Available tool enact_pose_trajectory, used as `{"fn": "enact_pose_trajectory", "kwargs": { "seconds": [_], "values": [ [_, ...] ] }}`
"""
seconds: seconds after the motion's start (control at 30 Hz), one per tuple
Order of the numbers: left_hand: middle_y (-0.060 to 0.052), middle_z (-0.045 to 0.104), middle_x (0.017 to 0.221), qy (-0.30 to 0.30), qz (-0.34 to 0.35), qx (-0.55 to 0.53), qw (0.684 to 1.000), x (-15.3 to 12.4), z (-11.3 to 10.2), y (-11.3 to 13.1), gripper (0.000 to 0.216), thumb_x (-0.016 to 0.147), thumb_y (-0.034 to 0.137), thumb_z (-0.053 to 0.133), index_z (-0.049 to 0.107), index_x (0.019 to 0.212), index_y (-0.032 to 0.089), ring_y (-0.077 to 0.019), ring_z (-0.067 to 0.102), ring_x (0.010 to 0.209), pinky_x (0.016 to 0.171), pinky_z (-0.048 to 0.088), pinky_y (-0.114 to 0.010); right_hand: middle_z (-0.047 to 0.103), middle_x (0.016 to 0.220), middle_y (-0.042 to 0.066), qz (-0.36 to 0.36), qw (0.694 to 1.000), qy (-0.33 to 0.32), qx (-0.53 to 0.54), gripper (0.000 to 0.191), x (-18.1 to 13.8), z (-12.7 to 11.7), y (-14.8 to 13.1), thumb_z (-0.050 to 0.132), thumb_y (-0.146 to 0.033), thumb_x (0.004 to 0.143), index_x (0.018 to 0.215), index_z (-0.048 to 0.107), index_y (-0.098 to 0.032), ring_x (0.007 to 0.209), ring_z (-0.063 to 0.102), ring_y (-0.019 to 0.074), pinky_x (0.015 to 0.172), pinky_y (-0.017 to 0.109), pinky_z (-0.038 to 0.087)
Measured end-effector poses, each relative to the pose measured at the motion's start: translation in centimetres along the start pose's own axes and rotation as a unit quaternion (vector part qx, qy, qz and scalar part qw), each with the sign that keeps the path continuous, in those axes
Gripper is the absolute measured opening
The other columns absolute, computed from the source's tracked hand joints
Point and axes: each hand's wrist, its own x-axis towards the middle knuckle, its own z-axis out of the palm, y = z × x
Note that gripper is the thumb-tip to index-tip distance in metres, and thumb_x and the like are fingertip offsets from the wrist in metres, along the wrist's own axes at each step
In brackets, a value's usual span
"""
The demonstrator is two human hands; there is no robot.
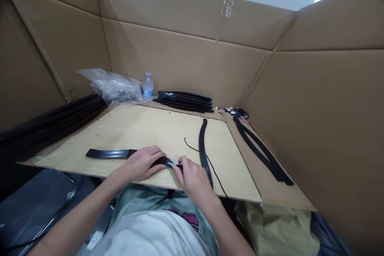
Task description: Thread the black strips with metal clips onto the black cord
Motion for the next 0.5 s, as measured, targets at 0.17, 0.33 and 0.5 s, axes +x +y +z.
{"fn": "enact_pose_trajectory", "kwargs": {
  "seconds": [0.17, 0.33, 0.5],
  "values": [
    [-0.008, 0.060, 0.093, -0.002, 0.000, 0.001, 1.000, 0.0, 0.0, 0.0, 0.030, 0.091, 0.042, 0.042, 0.057, 0.103, 0.018, -0.0207, 0.056, 0.089, 0.078, 0.043, -0.032, 0.063, 0.092, 0.009, -0.063, 0.997, 0.047, -0.019, 0.020, -0.1, 1.9, 0.5, 0.045, -0.033, 0.093, 0.102, 0.054, -0.017, 0.086, 0.059, 0.0223, 0.075, 0.033, 0.045],
    [-0.008, 0.060, 0.093, 0.002, 0.004, 0.004, 1.000, 0.0, 0.2, -0.1, 0.029, 0.091, 0.041, 0.043, 0.057, 0.104, 0.018, -0.0208, 0.057, 0.089, 0.078, 0.043, -0.032, 0.061, 0.091, 0.010, -0.070, 0.993, 0.092, -0.025, 0.019, 0.0, 2.8, 0.4, 0.047, -0.028, 0.092, 0.103, 0.056, -0.015, 0.085, 0.055, 0.0230, 0.076, 0.037, 0.045],
    [-0.007, 0.061, 0.093, 0.002, 0.001, -0.007, 1.000, 0.1, 0.1, 0.1, 0.026, 0.091, 0.038, 0.045, 0.057, 0.104, 0.019, -0.0204, 0.057, 0.089, 0.078, 0.044, -0.032, 0.060, 0.090, 0.010, -0.074, 0.990, 0.121, 0.012, 0.021, -0.3, 3.0, 0.3, 0.047, -0.026, 0.093, 0.107, 0.056, -0.014, 0.086, 0.052, 0.0230, 0.077, 0.037, 0.045]
  ]
}}
